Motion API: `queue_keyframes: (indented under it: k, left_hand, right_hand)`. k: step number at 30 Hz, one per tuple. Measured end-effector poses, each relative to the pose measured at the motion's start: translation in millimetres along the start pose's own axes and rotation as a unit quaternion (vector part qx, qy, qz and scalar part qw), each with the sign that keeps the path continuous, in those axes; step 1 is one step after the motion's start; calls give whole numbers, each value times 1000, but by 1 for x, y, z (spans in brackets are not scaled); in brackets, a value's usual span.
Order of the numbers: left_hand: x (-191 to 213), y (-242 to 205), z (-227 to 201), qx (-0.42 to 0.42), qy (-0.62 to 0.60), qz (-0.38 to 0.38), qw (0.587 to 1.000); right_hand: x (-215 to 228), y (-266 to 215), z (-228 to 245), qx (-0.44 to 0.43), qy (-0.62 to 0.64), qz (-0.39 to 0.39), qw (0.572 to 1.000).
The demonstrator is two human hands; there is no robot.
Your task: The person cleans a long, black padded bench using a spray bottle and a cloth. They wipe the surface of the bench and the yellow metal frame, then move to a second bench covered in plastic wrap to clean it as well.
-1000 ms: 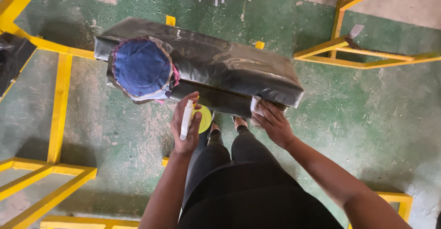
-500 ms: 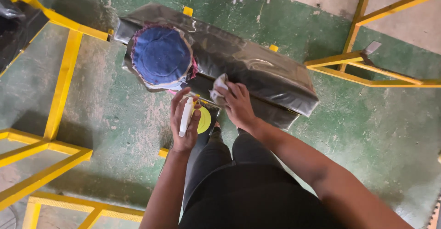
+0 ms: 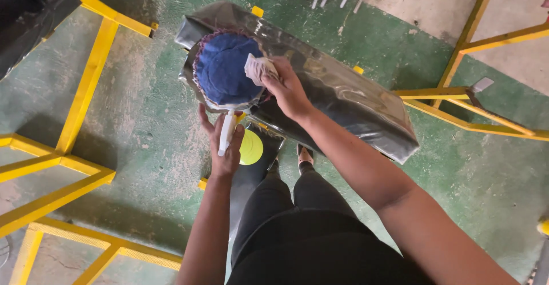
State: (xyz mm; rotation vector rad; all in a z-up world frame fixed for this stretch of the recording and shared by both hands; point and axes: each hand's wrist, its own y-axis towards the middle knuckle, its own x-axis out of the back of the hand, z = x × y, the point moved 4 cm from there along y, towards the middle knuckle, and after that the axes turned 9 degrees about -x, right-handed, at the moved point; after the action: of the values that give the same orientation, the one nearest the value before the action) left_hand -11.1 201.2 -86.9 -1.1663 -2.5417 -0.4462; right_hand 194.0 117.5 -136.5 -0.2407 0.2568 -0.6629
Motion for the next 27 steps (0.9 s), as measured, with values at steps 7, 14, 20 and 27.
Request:
queue_keyframes:
  k: [7,14,20,27]
  left_hand:
    - [-3,11,54,45,11,21,999]
    - [-13,25,55,72,-138,-6,988]
    - [-9,23,44,48,-75,-8,996]
    - [6,13,32,-11,-40,4,999]
  right_hand:
    - [3,66,-3,7,-94,-27,995]
    - [-21,75,17,-118,-144,28,982]
    - [-31,43,16,33,-305,2,952]
    - [-50,1,35,122,-341,6,932]
